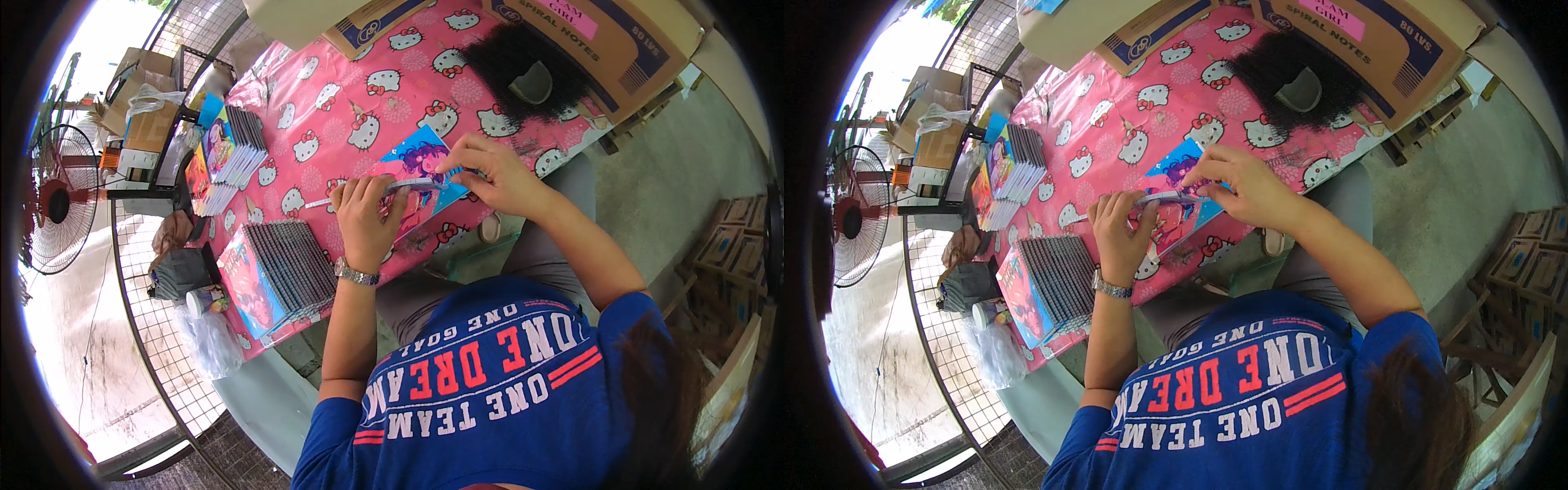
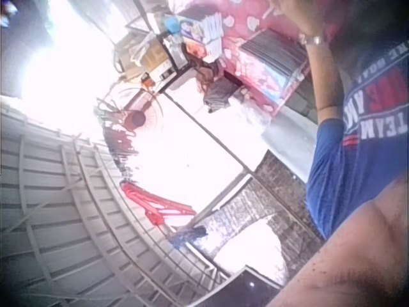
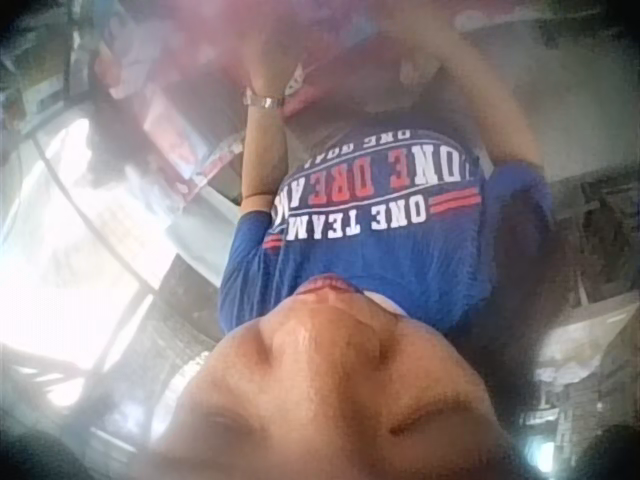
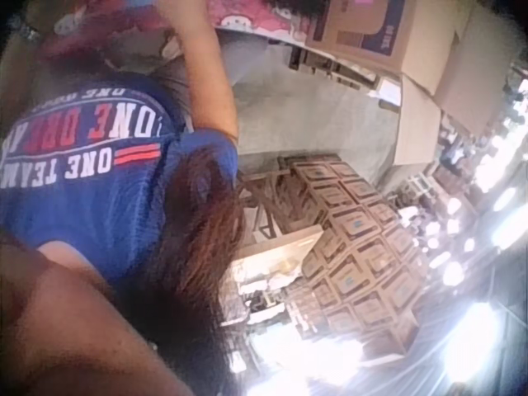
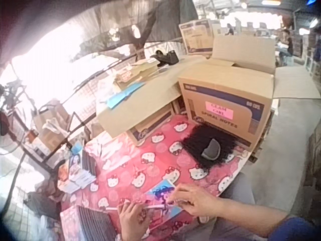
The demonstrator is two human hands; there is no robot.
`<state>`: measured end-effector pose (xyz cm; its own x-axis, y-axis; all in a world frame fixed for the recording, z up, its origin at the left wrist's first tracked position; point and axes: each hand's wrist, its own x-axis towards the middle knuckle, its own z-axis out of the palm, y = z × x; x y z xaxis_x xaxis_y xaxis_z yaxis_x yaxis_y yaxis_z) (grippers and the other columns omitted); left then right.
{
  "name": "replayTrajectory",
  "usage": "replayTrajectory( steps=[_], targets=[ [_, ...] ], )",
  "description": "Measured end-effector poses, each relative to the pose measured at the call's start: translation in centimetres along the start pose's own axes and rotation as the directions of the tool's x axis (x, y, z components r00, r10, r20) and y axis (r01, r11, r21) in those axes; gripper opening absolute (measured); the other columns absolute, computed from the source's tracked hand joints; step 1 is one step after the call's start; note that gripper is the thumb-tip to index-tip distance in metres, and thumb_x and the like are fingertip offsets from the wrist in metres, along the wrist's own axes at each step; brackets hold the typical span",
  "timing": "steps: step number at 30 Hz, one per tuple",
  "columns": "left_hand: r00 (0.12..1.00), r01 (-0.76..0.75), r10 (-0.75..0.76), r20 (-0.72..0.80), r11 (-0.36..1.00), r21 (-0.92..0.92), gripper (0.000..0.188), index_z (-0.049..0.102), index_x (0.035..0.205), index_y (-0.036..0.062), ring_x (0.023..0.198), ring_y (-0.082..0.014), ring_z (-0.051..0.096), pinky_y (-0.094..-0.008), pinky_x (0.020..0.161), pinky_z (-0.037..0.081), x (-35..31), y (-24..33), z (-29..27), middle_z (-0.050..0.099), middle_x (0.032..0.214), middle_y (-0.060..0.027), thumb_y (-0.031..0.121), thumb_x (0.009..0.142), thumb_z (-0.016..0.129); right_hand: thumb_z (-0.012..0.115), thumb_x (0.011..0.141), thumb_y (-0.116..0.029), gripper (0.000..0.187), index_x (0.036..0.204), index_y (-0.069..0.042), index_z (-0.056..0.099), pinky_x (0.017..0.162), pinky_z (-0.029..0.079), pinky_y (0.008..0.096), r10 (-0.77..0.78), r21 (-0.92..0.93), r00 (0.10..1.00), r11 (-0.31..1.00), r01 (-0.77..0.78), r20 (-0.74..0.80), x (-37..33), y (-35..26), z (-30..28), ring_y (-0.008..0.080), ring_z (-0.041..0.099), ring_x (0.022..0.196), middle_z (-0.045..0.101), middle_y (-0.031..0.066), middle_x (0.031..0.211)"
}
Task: The person prepares notebooks by using a plastic strip to thread a spiral wire through the holes of a stack of pages and covers, repeating this process for multiple notebooks.
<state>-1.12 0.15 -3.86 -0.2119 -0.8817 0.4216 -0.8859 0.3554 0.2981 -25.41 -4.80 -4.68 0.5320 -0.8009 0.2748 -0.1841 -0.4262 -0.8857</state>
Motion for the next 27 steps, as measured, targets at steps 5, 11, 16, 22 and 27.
replayTrajectory(
  steps=[5,11,16,22,27],
  targets=[
    [0.992,-0.123,0.124,-0.038,0.992,0.02,0.024,0.064,0.104,0.0081,0.097,-0.0268,0.059,-0.0422,0.093,0.038,0.9,1.8,1.2,0.066,0.1,-0.0078,0.017,0.083,0.069,0.065,0.09,-0.009,0.022,0.111,-0.005,0.065,0.077,0.05,0.037,0.159,0.064,0.987,0.985,-0.16,0.022,0.0,-0.8,0.1,0.027,0.064,0.087,0.063,0.0113,0.092],
    [0.981,-0.193,0.193,0.021,0.981,0.022,0.023,0.061,0.105,0.0082,0.096,-0.0273,0.059,-0.0429,0.093,0.037,1.7,3.2,1.9,0.065,0.102,-0.0081,0.017,0.085,0.067,0.06,0.094,-0.018,0.03,0.121,-0.006,0.059,0.077,0.051,0.0419,0.171,-0.054,0.984,0.984,-0.169,0.04,0.0,-1.8,-0.5,0.0322,0.067,0.089,0.068,0.0181,0.093],
    [0.979,-0.185,0.188,0.079,0.982,-0.039,0.021,0.062,0.104,0.0082,0.092,-0.0276,0.059,-0.0423,0.092,0.037,1.4,2.8,1.1,0.065,0.099,-0.0084,0.019,0.087,0.066,0.063,0.091,-0.023,0.035,0.121,-0.006,0.059,0.08,0.052,0.0441,0.367,0.076,0.906,0.918,-0.39,0.212,1.4,-2.7,-1.4,0.0346,0.066,0.096,0.067,0.021,0.106],
    [0.98,-0.174,0.179,0.082,0.983,-0.06,0.021,0.064,0.103,0.0099,0.102,-0.0295,0.057,-0.0451,0.098,0.036,1.0,2.1,1.0,0.065,0.101,-0.0078,0.024,0.088,0.068,0.078,0.078,-0.04,0.056,0.121,-0.009,0.062,0.114,0.033,0.052,0.294,-0.798,0.863,0.342,-0.496,-0.41,3.5,13.2,-9.8,0.0495,0.034,0.138,0.033,0.0238,0.153],
    [0.996,0.046,-0.032,-0.084,0.984,0.173,0.026,0.066,0.098,0.0131,0.118,-0.0327,0.05,-0.0579,0.105,0.024,-0.5,1.6,1.6,0.062,0.109,-0.0056,0.03,0.081,0.075,0.077,0.077,-0.026,0.052,0.123,-0.008,0.062,0.105,0.044,0.0421,0.272,-0.74,0.958,0.625,-0.249,-0.092,3.9,10.1,-10.5,0.037,0.051,0.127,0.048,0.0229,0.142]
  ],
)
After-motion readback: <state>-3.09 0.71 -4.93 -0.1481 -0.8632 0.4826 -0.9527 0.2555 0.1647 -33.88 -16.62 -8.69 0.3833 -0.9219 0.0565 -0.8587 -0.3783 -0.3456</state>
